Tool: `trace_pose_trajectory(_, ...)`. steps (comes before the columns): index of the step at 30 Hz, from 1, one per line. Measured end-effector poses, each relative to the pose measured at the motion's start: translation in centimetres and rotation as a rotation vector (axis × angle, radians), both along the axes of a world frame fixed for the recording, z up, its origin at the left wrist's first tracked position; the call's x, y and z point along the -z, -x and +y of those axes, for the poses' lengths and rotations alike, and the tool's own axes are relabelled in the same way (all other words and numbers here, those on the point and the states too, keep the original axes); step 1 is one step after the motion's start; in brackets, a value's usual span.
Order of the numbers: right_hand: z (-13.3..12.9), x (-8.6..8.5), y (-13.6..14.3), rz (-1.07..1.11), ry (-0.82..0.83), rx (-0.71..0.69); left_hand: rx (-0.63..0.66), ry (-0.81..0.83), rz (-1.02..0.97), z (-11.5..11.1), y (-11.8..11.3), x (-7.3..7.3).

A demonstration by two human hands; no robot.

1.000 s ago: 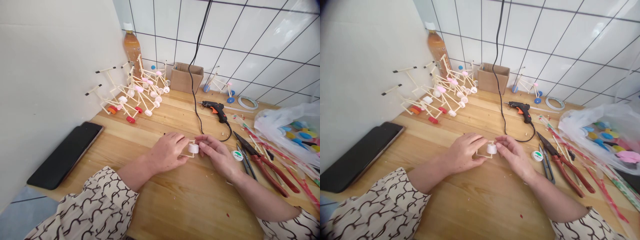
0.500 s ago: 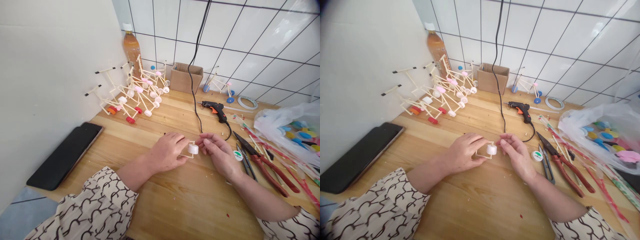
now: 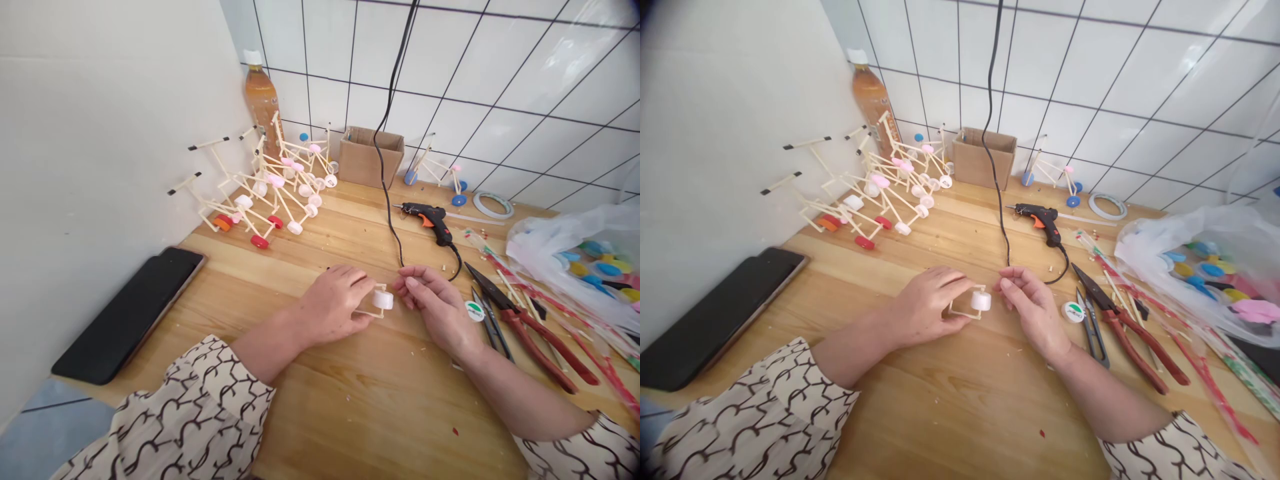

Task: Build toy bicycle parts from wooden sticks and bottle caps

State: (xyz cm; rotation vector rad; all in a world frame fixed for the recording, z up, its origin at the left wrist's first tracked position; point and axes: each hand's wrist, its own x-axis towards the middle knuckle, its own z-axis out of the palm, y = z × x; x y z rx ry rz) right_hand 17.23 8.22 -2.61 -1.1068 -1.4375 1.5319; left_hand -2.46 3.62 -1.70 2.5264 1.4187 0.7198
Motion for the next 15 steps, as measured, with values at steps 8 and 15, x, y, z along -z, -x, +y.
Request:
trace_pose_trajectory(8, 0.01, 0.00, 0.01, -0.025, 0.001, -0.001, 0.070, 0.073, 0.029, 0.40, 0.43, -0.23)
trace_pose_trajectory(15, 0.05, 0.12, -0.13, -0.051, -0.008, -0.020, 0.092, 0.108, 0.022, 0.72, 0.79, -0.38)
